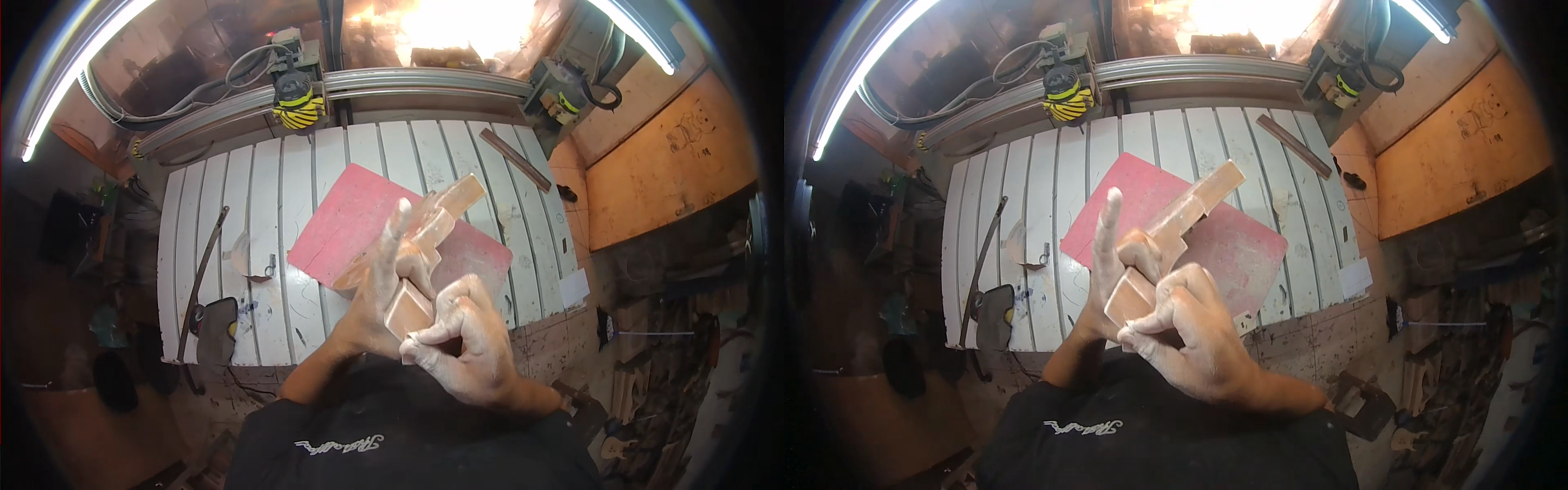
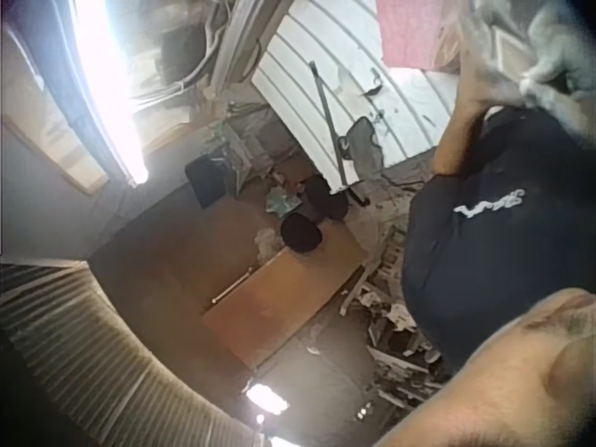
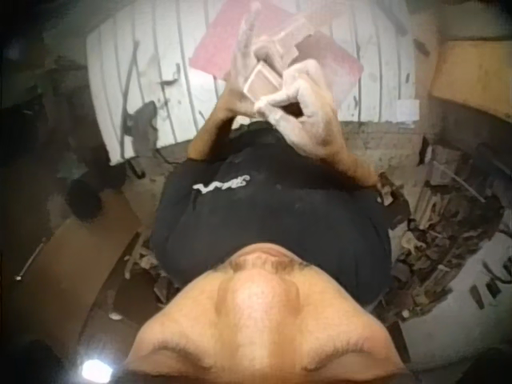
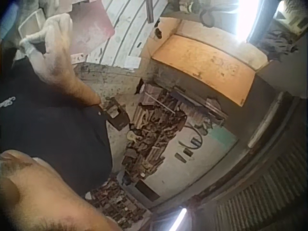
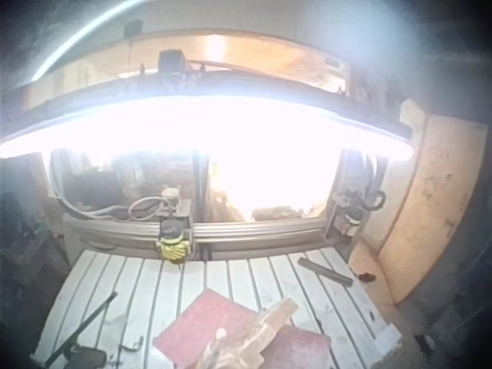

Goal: The person sands the edges and surface of a wooden guitar body by hand with a piece of sandpaper, turning the guitar over several times to reach different sides.

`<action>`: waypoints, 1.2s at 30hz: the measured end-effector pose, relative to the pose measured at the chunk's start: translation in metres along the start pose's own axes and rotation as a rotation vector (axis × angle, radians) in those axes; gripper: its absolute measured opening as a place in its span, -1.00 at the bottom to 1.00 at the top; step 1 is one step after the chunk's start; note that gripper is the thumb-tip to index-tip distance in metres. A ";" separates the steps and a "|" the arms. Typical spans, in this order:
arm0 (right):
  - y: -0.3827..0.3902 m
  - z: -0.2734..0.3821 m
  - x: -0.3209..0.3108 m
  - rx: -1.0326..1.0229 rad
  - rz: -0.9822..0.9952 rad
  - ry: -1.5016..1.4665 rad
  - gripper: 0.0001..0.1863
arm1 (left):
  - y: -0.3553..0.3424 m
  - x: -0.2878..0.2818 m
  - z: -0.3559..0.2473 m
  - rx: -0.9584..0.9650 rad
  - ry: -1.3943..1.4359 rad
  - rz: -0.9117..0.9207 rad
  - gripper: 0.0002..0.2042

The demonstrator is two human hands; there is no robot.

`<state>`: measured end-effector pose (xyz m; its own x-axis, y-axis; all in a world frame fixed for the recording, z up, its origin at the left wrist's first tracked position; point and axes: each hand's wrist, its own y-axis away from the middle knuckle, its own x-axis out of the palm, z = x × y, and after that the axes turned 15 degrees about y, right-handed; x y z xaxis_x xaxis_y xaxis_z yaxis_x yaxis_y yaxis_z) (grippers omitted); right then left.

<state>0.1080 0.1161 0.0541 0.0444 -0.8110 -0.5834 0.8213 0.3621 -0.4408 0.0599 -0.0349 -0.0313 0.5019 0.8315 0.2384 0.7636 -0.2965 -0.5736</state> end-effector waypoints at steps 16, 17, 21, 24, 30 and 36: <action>-0.007 -0.009 0.007 0.050 -0.062 -0.073 -0.80 | 0.002 -0.008 -0.001 -0.079 0.042 -0.028 0.31; -0.004 -0.007 0.007 0.069 -0.063 -0.080 -0.81 | 0.000 -0.008 -0.003 -0.022 0.035 -0.007 0.30; -0.049 -0.025 0.010 0.119 -0.053 -0.128 -0.84 | -0.008 -0.006 -0.005 0.046 -0.223 -0.106 0.31; -0.046 -0.052 0.014 0.253 -0.113 -0.261 -0.82 | -0.012 -0.004 -0.011 0.100 -0.261 -0.197 0.33; 0.004 -0.085 0.014 0.812 0.065 -0.641 -0.87 | -0.012 -0.016 -0.006 0.134 -0.323 -0.174 0.29; 0.035 -0.059 0.001 0.728 0.047 -0.862 -0.60 | -0.007 -0.006 -0.006 0.145 -0.353 -0.169 0.27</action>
<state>0.1028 0.1546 -0.0025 0.2306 -0.9522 0.2003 0.9320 0.2753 0.2357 0.0548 -0.0407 -0.0238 0.1848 0.9803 0.0699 0.7452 -0.0934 -0.6602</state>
